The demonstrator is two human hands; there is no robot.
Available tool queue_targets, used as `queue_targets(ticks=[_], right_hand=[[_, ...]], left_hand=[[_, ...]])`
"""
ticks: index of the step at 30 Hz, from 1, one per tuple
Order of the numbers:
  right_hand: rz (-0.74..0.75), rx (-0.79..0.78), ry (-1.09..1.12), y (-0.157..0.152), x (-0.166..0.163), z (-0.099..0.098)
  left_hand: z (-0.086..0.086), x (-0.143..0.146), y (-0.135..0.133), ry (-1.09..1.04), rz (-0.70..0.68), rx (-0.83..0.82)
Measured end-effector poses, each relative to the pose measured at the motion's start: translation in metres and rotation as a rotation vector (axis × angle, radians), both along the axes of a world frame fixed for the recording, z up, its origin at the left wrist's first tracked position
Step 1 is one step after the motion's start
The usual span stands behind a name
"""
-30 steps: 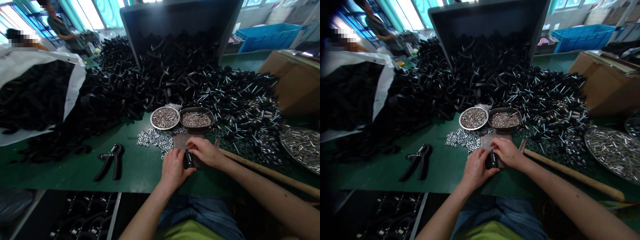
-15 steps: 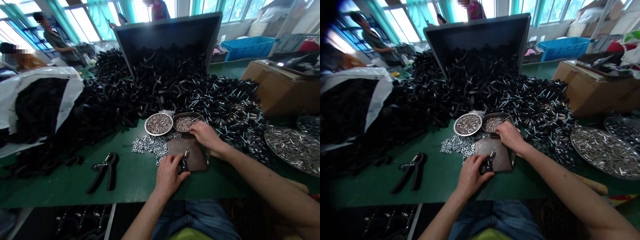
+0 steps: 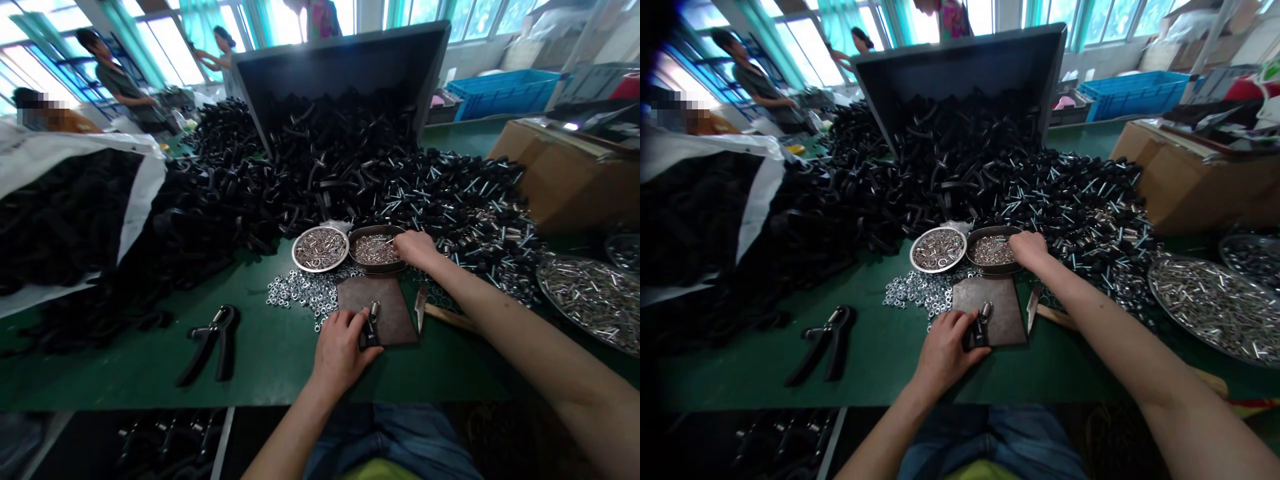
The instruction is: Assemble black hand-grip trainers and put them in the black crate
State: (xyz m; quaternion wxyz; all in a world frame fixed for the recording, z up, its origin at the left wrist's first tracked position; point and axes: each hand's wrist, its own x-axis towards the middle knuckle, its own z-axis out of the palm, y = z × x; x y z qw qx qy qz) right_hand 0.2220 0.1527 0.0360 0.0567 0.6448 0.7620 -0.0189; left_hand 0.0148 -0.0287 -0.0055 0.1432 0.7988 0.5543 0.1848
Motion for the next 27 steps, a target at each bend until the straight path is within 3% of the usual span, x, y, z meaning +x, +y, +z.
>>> queue_targets(ticks=[3, 6, 10, 16, 19, 22, 25, 27], right_hand=[[-0.016, 0.052, 0.053, -0.005, 0.006, -0.002], [-0.045, 0.105, 0.114, -0.008, 0.01, -0.005], [-0.076, 0.162, 0.19, -0.01, 0.012, -0.008], [-0.098, 0.219, 0.298, -0.009, 0.016, -0.014], [-0.099, 0.243, 0.352, -0.01, 0.017, -0.015], [-0.098, 0.286, 0.406, -0.019, 0.012, -0.01], [-0.049, 0.256, 0.763, -0.045, 0.0, -0.003], [0.002, 0.116, 1.099, -0.071, -0.012, 0.0]], left_hand=[[0.0, 0.0, 0.004, -0.138, 0.034, -0.02], [0.004, -0.001, 0.009, -0.392, 0.159, -0.111], [0.013, -0.003, 0.014, -0.858, 0.373, -0.412], [0.02, -0.003, 0.013, -1.658, 0.543, -0.891], [0.024, -0.003, 0.01, -1.849, 0.594, -1.045], [0.028, -0.002, 0.008, -1.94, 0.583, -1.096], [0.03, -0.003, 0.006, -1.991, 0.551, -1.115], [0.031, -0.003, 0.005, -2.014, 0.52, -1.133]])
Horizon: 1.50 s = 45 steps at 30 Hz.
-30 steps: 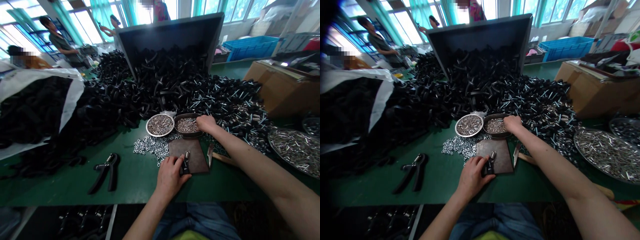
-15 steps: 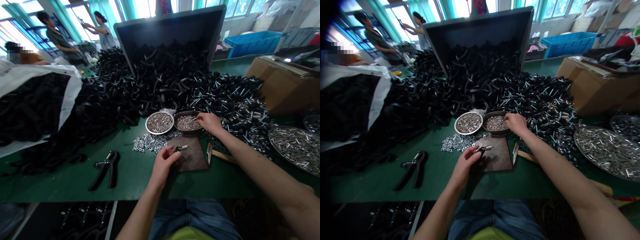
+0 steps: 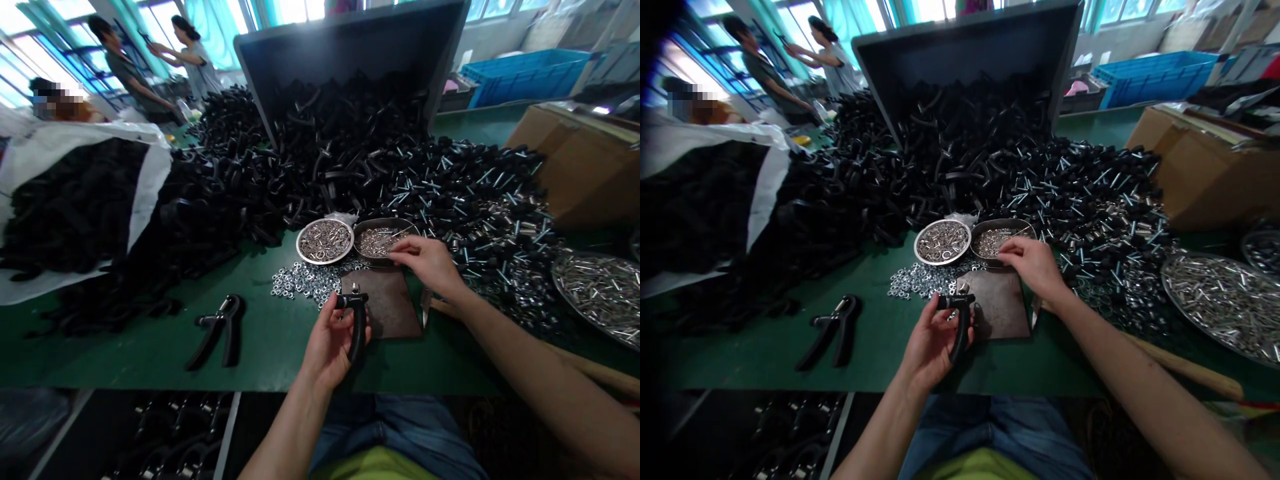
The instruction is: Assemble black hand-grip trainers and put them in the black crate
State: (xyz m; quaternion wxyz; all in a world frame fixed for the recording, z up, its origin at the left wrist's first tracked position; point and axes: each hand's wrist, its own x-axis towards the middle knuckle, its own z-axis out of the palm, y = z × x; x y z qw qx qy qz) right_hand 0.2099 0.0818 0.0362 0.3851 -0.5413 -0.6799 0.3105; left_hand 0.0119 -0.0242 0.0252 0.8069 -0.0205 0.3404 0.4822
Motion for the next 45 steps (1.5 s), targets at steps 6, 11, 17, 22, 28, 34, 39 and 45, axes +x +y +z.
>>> queue_targets(ticks=[6, 11, 17, 22, 28, 34, 39, 45], right_hand=[[0.275, -0.031, 0.218, -0.055, -0.028, -0.003], [0.284, -0.027, 0.221, -0.055, -0.031, -0.01], [0.34, -0.063, 0.265, -0.051, -0.026, -0.015], [0.59, 0.163, -0.165, -0.039, -0.012, -0.022], [0.716, 0.837, -0.895, -0.027, -0.01, -0.036], [0.58, 0.716, -0.935, -0.047, 0.007, -0.023], [0.13, 0.316, -0.963, -0.085, 0.073, -0.022], [-0.044, 0.164, -1.065, -0.108, 0.114, -0.055]], left_hand=[[0.001, 0.001, 0.0, -0.062, -0.034, 0.027], [0.002, 0.003, 0.001, -0.072, -0.071, 0.056], [-0.007, 0.001, 0.001, 0.054, -0.166, 0.115], [-0.012, -0.006, 0.012, 0.603, -0.332, 0.435], [-0.016, -0.006, 0.025, 1.583, -0.496, 1.006], [-0.031, -0.003, 0.011, 1.908, -0.493, 1.173], [-0.033, -0.002, 0.008, 1.925, -0.473, 1.063], [-0.028, -0.003, 0.013, 1.945, -0.532, 1.049]])
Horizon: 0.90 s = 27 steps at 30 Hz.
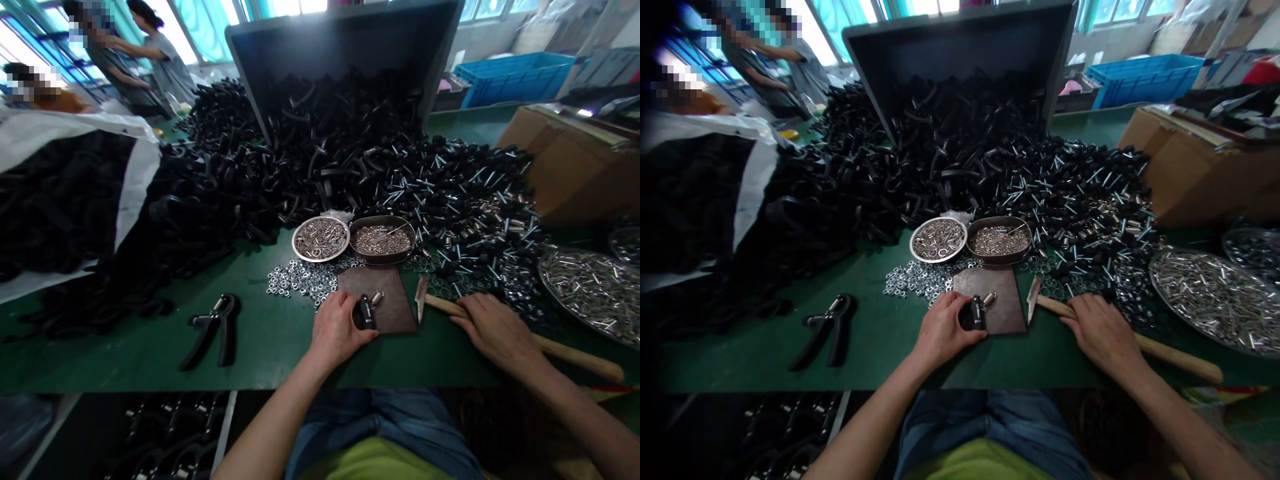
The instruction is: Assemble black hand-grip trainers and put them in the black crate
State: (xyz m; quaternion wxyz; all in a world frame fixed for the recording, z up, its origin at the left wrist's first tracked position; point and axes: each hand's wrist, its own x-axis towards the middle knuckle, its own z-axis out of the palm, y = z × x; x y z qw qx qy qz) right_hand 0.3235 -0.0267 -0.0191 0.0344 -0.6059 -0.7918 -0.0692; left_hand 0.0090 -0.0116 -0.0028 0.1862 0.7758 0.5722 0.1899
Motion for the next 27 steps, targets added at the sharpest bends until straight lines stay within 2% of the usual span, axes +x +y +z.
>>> queue_targets(ticks=[2, 4, 7, 9, 11, 14, 15, 16, 19, 21, 25, 27], right_hand=[[-0.054, -0.006, -0.007, 0.0, -0.008, 0.007], [-0.076, -0.039, 0.093, 0.0, -0.023, 0.027], [0.029, -0.058, 0.467, 0.001, -0.054, 0.063], [0.103, -0.011, 0.647, 0.001, -0.073, 0.075], [0.155, -0.045, 0.648, 0.001, -0.087, 0.075], [0.189, -0.227, 0.475, 0.002, -0.095, 0.07], [0.187, -0.245, 0.455, 0.002, -0.096, 0.072], [0.182, -0.22, 0.476, 0.001, -0.096, 0.074], [0.144, 0.001, 0.671, -0.004, -0.096, 0.083], [0.131, 0.03, 0.692, -0.004, -0.097, 0.08], [0.138, -0.227, 0.456, 0.001, -0.099, 0.063], [0.128, -0.212, 0.464, 0.003, -0.099, 0.06]], left_hand=[[0.001, -0.001, 0.001, 0.012, -0.009, -0.004], [0.001, -0.001, 0.003, 0.027, -0.022, -0.003], [0.003, 0.0, 0.004, 0.045, -0.038, -0.003], [0.003, 0.0, 0.005, 0.047, -0.037, -0.001], [0.004, 0.001, 0.005, 0.044, -0.028, 0.0], [0.003, 0.001, 0.004, 0.036, -0.029, 0.0], [0.003, 0.001, 0.004, 0.034, -0.031, 0.001], [0.003, 0.001, 0.003, 0.032, -0.033, 0.005], [0.001, 0.001, 0.003, 0.04, -0.027, 0.014], [0.001, 0.001, 0.004, 0.046, -0.022, 0.012], [0.001, 0.001, 0.003, 0.038, -0.019, 0.008], [0.001, 0.001, 0.003, 0.027, -0.023, 0.014]])
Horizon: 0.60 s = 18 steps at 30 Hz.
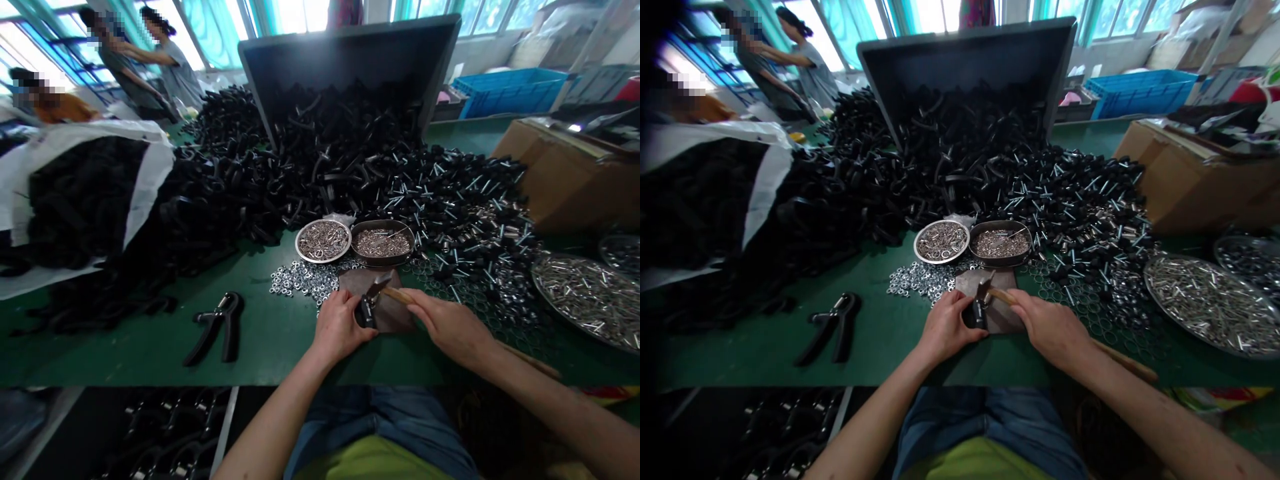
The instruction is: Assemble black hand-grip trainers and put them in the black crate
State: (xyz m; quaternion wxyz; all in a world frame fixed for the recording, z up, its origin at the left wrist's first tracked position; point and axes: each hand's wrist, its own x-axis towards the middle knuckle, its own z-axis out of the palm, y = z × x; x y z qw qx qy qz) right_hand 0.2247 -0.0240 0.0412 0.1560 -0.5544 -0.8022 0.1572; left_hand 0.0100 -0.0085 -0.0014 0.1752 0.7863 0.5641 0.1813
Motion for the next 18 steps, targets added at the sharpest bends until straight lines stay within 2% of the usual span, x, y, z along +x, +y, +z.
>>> queue_targets(ticks=[4, 8, 10, 14, 16, 18], right_hand=[[-0.006, 0.125, 0.095, -0.003, -0.002, -0.004], [-0.01, 0.127, -0.102, -0.007, 0.016, -0.03], [-0.087, 0.247, -0.194, -0.007, 0.039, -0.045], [-0.182, 0.404, -0.413, -0.002, 0.082, -0.062], [-0.193, 0.441, -0.393, 0.003, 0.08, -0.06], [-0.167, 0.426, -0.216, 0.006, 0.058, -0.053]], left_hand=[[-0.001, 0.0, -0.001, -0.008, -0.006, 0.013], [-0.002, 0.001, -0.002, -0.014, 0.016, 0.003], [-0.001, 0.001, -0.003, -0.048, 0.054, -0.013], [0.006, 0.004, -0.003, -0.303, 0.218, -0.063], [0.011, 0.009, -0.007, -0.482, 0.305, -0.099], [0.015, 0.019, -0.012, -0.617, 0.355, -0.143]])
